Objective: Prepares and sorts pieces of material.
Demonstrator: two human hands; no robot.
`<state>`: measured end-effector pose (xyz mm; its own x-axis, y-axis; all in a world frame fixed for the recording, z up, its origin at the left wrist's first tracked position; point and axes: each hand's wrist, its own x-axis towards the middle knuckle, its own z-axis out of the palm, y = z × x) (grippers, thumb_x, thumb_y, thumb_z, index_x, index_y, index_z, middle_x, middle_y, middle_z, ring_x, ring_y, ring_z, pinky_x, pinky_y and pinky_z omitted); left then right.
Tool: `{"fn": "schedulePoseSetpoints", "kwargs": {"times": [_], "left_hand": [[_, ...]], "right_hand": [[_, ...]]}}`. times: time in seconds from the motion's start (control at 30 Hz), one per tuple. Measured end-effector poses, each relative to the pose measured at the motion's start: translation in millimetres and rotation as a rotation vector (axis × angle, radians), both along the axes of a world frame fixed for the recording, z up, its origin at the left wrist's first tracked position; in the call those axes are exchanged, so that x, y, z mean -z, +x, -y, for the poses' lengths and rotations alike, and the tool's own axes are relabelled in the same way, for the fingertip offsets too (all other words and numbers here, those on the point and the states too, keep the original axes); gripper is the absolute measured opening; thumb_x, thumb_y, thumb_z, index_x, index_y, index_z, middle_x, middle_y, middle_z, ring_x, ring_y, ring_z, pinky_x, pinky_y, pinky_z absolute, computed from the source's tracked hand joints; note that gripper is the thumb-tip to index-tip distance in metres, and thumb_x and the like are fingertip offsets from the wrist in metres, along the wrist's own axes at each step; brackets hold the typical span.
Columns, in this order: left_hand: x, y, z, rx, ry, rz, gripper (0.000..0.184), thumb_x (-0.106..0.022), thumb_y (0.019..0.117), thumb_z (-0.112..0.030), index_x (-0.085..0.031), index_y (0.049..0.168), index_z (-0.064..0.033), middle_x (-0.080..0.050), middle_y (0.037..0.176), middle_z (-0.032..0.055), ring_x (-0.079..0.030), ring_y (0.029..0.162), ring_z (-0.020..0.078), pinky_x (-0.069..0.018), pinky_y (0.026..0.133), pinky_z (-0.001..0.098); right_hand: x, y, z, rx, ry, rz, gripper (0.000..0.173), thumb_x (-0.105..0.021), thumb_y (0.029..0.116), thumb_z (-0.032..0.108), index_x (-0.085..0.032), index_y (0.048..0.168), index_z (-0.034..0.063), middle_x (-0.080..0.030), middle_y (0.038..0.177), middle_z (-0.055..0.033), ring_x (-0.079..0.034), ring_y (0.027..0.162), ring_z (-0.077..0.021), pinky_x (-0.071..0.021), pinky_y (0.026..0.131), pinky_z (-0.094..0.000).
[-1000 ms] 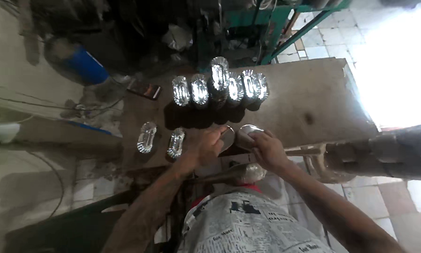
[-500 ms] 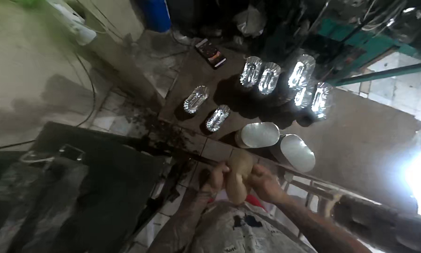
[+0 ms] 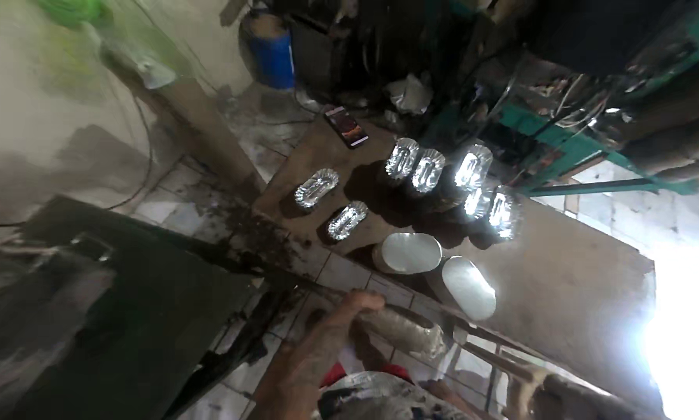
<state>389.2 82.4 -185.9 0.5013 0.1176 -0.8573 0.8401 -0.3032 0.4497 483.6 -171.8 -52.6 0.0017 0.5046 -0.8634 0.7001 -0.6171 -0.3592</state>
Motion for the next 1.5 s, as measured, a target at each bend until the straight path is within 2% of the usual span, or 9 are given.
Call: {"fn": "schedulePoseSetpoints", "kwargs": {"times": [0.17, 0.47, 0.53, 0.73, 0.93, 1.07, 1.2, 1.4, 1.5], "left_hand": [[-127, -100, -63, -0.432, 0.111, 0.303, 0.055, -0.042, 0.1093, -0.046, -0.065, 0.129, 0.0002, -0.064, 0.126, 0.0244, -0.061, 0.119, 0.0355, -0.0443, 0.105, 0.0579], [-206, -273, -177, -1.553, 0.564, 1.037, 0.044, -0.029, 0.113, -0.031, -0.053, 0.139, -0.005, -0.062, 0.127, 0.0093, -0.059, 0.114, 0.0125, -0.0508, 0.099, 0.0344], [-184, -299, -164, -1.418, 0.786, 0.828, 0.057, -0.023, 0.1136, -0.036, -0.044, 0.15, 0.0017, -0.051, 0.148, 0.0221, -0.049, 0.139, 0.0273, -0.0381, 0.117, 0.0464], [-127, -454, -101, -0.974, 0.828, 0.098, 0.056, -0.047, 0.1055, -0.054, -0.07, 0.117, -0.0037, -0.071, 0.106, 0.0219, -0.067, 0.101, 0.0403, -0.049, 0.092, 0.0669], [-163, -525, -35, -0.533, 0.541, -0.022, 0.057, -0.038, 0.1104, -0.043, -0.068, 0.104, 0.0047, -0.066, 0.106, 0.0258, -0.064, 0.104, 0.0416, -0.0468, 0.096, 0.0628], [-163, -557, -11, -0.469, 0.619, -0.019, 0.048, -0.039, 0.1119, -0.035, -0.066, 0.124, 0.0039, -0.061, 0.133, 0.0246, -0.055, 0.131, 0.0406, -0.0406, 0.112, 0.0556], [-224, -511, 51, -0.568, 0.557, 0.335, 0.025, -0.058, 0.1024, -0.014, -0.069, 0.119, 0.0014, -0.07, 0.112, 0.0209, -0.068, 0.106, 0.0332, -0.0533, 0.097, 0.0494], [-234, -447, 99, -0.651, 0.312, 0.612, 0.043, -0.059, 0.1011, -0.012, -0.054, 0.141, 0.0032, -0.064, 0.128, 0.0233, -0.063, 0.119, 0.0318, -0.0496, 0.105, 0.0455], [-225, -435, 101, -0.631, 0.209, 0.492, 0.023, -0.059, 0.0976, -0.014, -0.067, 0.106, 0.0061, -0.066, 0.099, 0.0232, -0.066, 0.094, 0.0351, -0.0538, 0.086, 0.0513]], "right_hand": [[125, 23, 9, -0.04, -0.071, -0.126, 0.039, -0.051, 0.1079, 0.02, -0.06, 0.138, -0.0027, -0.059, 0.141, -0.0259, -0.053, 0.136, -0.0388, -0.0368, 0.118, -0.0498], [82, -18, -107, -0.002, 0.551, -0.236, 0.028, -0.065, 0.0908, 0.002, -0.068, 0.116, -0.0103, -0.069, 0.112, -0.0255, -0.068, 0.104, -0.0333, -0.0558, 0.095, -0.0484], [73, -51, -141, 0.014, 0.619, -0.234, 0.025, -0.062, 0.0918, 0.003, -0.069, 0.112, -0.0094, -0.07, 0.107, -0.0231, -0.069, 0.1, -0.0303, -0.0559, 0.092, -0.0478], [29, -176, -255, 0.026, 0.931, -0.31, 0.024, -0.062, 0.0915, -0.001, -0.067, 0.114, -0.0086, -0.071, 0.108, -0.0199, -0.07, 0.099, -0.0239, -0.0577, 0.091, -0.0416], [6, -321, -346, -0.97, 1.484, -0.26, 0.023, -0.06, 0.095, 0.002, -0.075, 0.112, 0.0071, -0.075, 0.113, -0.0125, -0.072, 0.108, -0.0315, -0.0584, 0.093, -0.0508], [15, -398, -402, -1.496, 1.208, -0.188, 0.027, -0.053, 0.1014, 0.0, -0.069, 0.123, 0.0039, -0.067, 0.131, -0.0114, -0.059, 0.13, -0.0309, -0.0468, 0.107, -0.0558], [0, -484, -356, -1.37, 0.765, -0.215, 0.04, -0.039, 0.1086, 0.009, -0.053, 0.146, 0.0008, -0.047, 0.157, -0.015, -0.044, 0.145, -0.0373, -0.0265, 0.119, -0.0657], [-27, -518, -337, -1.658, 0.753, -0.242, 0.032, -0.052, 0.103, 0.005, -0.058, 0.132, -0.0078, -0.055, 0.143, -0.0239, -0.051, 0.135, -0.0416, -0.0417, 0.109, -0.0628], [-95, -451, -381, -1.759, 0.478, -0.05, 0.036, -0.07, 0.0951, 0.026, -0.069, 0.118, -0.0009, -0.067, 0.119, -0.0228, -0.063, 0.113, -0.0434, -0.048, 0.093, -0.0679]]}}
